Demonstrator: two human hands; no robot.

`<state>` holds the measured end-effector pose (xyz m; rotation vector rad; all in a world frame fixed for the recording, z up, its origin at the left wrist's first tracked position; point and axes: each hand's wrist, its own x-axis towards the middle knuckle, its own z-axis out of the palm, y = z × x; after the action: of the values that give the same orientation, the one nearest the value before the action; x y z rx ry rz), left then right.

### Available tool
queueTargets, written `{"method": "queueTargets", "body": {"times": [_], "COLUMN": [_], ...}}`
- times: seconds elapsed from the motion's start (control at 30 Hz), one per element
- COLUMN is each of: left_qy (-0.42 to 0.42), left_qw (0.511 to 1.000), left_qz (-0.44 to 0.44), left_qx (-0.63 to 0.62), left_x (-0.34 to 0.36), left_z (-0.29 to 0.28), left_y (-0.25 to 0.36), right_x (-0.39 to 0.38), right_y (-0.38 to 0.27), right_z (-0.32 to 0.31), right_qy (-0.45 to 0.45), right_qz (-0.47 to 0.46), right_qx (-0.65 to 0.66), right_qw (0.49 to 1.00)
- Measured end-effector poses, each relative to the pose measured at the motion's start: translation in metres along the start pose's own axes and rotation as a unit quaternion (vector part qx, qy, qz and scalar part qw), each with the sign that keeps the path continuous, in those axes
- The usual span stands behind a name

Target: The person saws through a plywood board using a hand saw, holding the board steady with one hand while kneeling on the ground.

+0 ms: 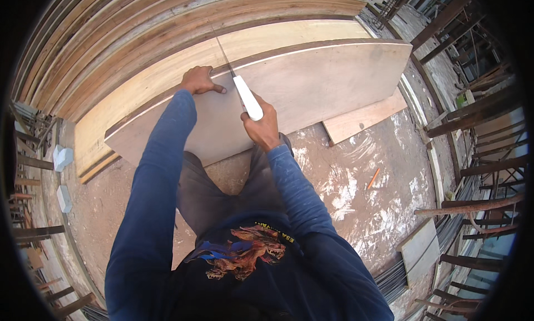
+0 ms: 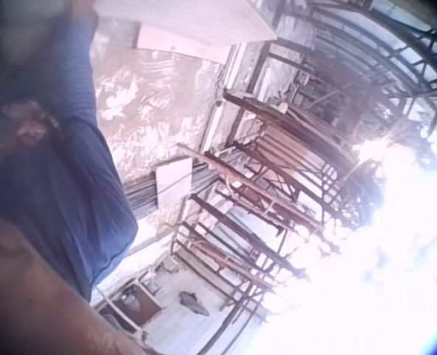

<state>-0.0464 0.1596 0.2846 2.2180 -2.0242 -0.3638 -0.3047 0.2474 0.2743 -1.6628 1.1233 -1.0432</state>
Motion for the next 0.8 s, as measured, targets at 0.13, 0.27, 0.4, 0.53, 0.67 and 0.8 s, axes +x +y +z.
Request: {"method": "queueTargets", "body": {"times": [0.13,0.27,0.4,0.53,0.67,0.8], "left_qy": [-0.005,-0.004,-0.004,-0.023,-0.043,-0.058], "left_qw": [0.999,0.999,0.999,0.999,0.998,0.997], "left_qz": [-0.028,-0.042,-0.029,-0.022,-0.041,-0.049], "left_qx": [-0.015,-0.02,-0.019,-0.021,-0.023,-0.026], "left_x": [-0.009,-0.012,-0.019,-0.005,0.0,0.0], "left_z": [0.003,0.006,0.008,0.0,0.013,0.008], "left_y": [-0.013,-0.015,0.0,0.012,-0.024,-0.014], "right_x": [-0.12,-0.212,-0.102,-0.01,-0.149,-0.255], "right_y": [0.013,-0.009,0.028,0.014,0.037,-0.002], "right_z": [-0.031,-0.074,-0.027,0.008,-0.038,-0.094], "right_qy": [0.005,-0.006,0.027,0.031,-0.015,-0.037], "right_qz": [-0.031,0.012,-0.041,-0.027,0.006,0.089], "right_qx": [-0.014,-0.003,0.019,0.028,0.002,-0.011], "right_qw": [0.999,1.0,0.999,0.999,1.0,0.995]}}
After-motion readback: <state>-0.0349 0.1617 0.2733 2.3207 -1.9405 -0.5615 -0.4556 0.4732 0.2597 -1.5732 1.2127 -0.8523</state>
